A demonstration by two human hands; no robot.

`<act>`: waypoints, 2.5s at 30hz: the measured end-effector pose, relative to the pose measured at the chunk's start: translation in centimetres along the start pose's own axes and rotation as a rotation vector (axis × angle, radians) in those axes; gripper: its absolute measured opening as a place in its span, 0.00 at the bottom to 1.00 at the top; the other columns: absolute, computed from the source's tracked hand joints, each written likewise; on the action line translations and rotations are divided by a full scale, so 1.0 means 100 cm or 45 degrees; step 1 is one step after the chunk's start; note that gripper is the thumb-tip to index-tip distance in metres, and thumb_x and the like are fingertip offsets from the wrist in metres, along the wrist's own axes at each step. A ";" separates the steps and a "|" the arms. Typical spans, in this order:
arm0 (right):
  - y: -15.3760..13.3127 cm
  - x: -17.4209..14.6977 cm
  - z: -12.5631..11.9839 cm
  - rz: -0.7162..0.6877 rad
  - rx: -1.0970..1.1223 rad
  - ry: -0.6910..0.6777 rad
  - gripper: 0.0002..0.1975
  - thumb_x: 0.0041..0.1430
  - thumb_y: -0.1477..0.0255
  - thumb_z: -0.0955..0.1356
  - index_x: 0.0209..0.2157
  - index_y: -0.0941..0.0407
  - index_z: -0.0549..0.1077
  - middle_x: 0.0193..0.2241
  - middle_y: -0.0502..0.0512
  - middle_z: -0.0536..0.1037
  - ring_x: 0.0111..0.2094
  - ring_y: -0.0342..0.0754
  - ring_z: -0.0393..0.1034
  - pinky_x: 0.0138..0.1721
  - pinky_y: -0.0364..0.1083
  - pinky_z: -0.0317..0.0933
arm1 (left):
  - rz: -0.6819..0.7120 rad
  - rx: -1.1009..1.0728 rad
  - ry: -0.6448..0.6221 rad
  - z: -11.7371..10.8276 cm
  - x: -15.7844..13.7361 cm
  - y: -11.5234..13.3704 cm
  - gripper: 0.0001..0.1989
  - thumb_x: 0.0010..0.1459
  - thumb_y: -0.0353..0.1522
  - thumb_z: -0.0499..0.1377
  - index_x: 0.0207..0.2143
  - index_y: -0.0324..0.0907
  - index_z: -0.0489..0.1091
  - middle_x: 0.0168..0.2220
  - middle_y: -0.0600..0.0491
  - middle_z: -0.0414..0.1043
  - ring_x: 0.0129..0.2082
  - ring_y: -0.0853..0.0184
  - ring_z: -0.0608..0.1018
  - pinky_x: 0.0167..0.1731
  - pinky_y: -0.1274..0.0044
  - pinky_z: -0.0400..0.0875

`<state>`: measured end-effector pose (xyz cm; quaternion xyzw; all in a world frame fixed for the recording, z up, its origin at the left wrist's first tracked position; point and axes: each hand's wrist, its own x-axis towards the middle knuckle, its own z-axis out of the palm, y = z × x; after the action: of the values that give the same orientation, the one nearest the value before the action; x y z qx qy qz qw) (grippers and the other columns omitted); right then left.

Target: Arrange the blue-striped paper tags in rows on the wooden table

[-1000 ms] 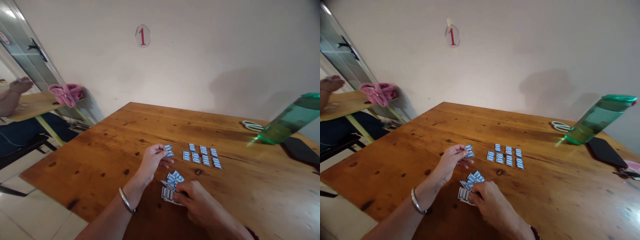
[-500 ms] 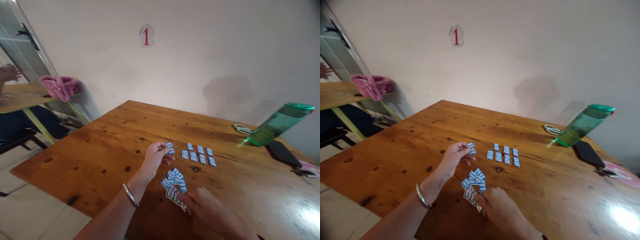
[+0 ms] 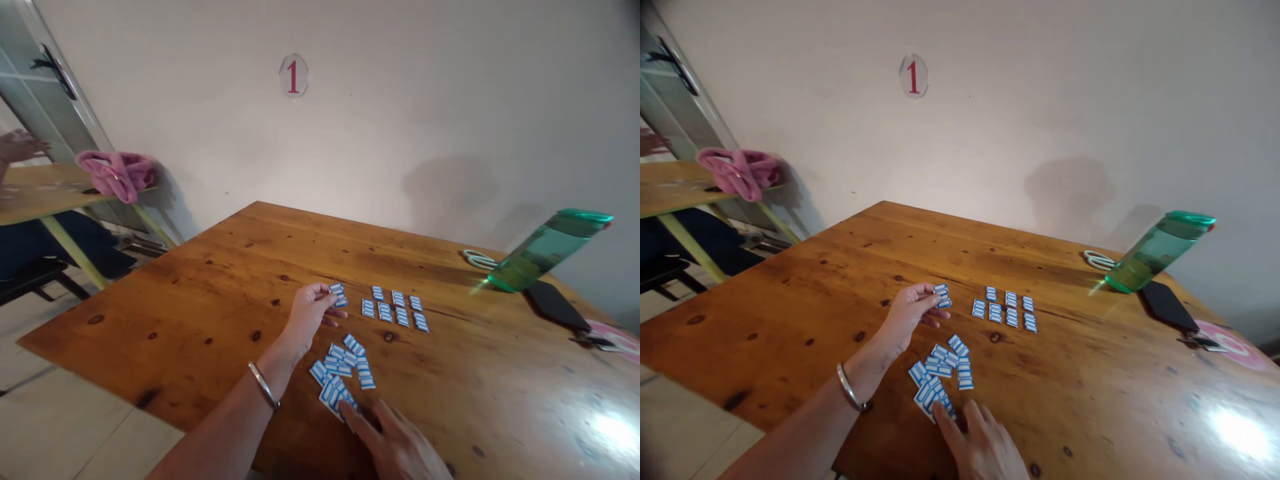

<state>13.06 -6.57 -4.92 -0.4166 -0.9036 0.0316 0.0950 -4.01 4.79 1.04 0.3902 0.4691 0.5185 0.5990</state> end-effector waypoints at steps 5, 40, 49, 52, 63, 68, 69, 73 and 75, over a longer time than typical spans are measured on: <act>-0.001 0.001 -0.008 0.120 0.097 0.008 0.27 0.52 0.83 0.61 0.54 0.56 0.59 0.32 0.56 0.75 0.31 0.47 0.73 0.30 0.40 0.67 | 0.001 0.016 0.010 0.000 0.001 -0.001 0.03 0.50 0.25 0.54 0.25 0.38 0.63 0.25 0.52 0.74 0.18 0.69 0.77 0.13 0.84 0.64; 0.052 0.083 -0.054 0.817 1.845 0.533 0.11 0.41 0.64 0.71 0.21 0.57 0.73 0.18 0.47 0.70 0.21 0.41 0.60 0.22 0.40 0.51 | 0.074 -0.092 -0.012 0.013 -0.002 0.002 0.07 0.37 0.28 0.63 0.20 0.39 0.66 0.19 0.57 0.68 0.20 0.73 0.69 0.20 0.82 0.63; 0.063 0.082 -0.040 0.867 2.056 0.717 0.11 0.39 0.66 0.73 0.25 0.58 0.74 0.22 0.49 0.73 0.22 0.40 0.61 0.20 0.39 0.49 | -0.121 -0.173 -0.100 0.035 -0.004 -0.014 0.09 0.35 0.27 0.64 0.20 0.39 0.64 0.17 0.60 0.65 0.16 0.77 0.65 0.18 0.83 0.58; 0.063 0.078 -0.043 0.877 2.084 0.750 0.10 0.40 0.66 0.73 0.24 0.58 0.73 0.22 0.48 0.73 0.23 0.40 0.61 0.22 0.39 0.51 | -0.164 -0.218 -0.111 0.031 -0.002 -0.024 0.11 0.33 0.28 0.65 0.20 0.39 0.64 0.15 0.60 0.65 0.15 0.77 0.65 0.18 0.83 0.58; 0.053 0.077 -0.043 0.735 2.099 0.553 0.09 0.44 0.65 0.71 0.24 0.58 0.74 0.21 0.49 0.71 0.25 0.43 0.62 0.29 0.42 0.55 | -0.153 -0.126 -0.144 0.026 -0.004 -0.021 0.13 0.33 0.27 0.67 0.23 0.38 0.67 0.19 0.59 0.67 0.19 0.75 0.69 0.23 0.83 0.62; 0.053 0.077 -0.044 0.761 2.060 0.511 0.10 0.43 0.64 0.71 0.21 0.57 0.72 0.18 0.47 0.69 0.21 0.41 0.59 0.24 0.41 0.52 | -0.130 -0.091 -0.152 0.026 -0.004 -0.022 0.13 0.33 0.27 0.67 0.24 0.38 0.68 0.19 0.58 0.68 0.20 0.74 0.69 0.24 0.81 0.63; 0.052 0.078 -0.045 0.763 2.040 0.506 0.11 0.43 0.64 0.71 0.21 0.58 0.72 0.18 0.47 0.69 0.21 0.40 0.58 0.23 0.40 0.51 | -0.116 -0.077 -0.154 0.025 -0.004 -0.022 0.12 0.33 0.27 0.67 0.23 0.38 0.68 0.19 0.58 0.68 0.20 0.74 0.69 0.24 0.81 0.63; 0.050 0.078 -0.048 0.727 1.984 0.477 0.10 0.42 0.65 0.71 0.20 0.58 0.73 0.18 0.47 0.70 0.21 0.40 0.59 0.23 0.40 0.51 | -0.051 0.017 -0.153 0.025 -0.004 -0.019 0.11 0.32 0.26 0.66 0.22 0.37 0.68 0.18 0.58 0.68 0.19 0.74 0.69 0.24 0.81 0.63; 0.050 0.078 -0.049 0.718 1.991 0.455 0.09 0.42 0.66 0.70 0.21 0.58 0.73 0.19 0.47 0.71 0.22 0.41 0.60 0.25 0.41 0.53 | -0.035 0.043 -0.158 0.025 -0.005 -0.018 0.10 0.32 0.26 0.66 0.21 0.37 0.69 0.18 0.58 0.68 0.19 0.74 0.69 0.24 0.81 0.64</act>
<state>12.79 2.51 0.34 -0.4392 -0.4555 0.6032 0.4855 -1.11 4.11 0.08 0.4252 0.4450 0.4769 0.6274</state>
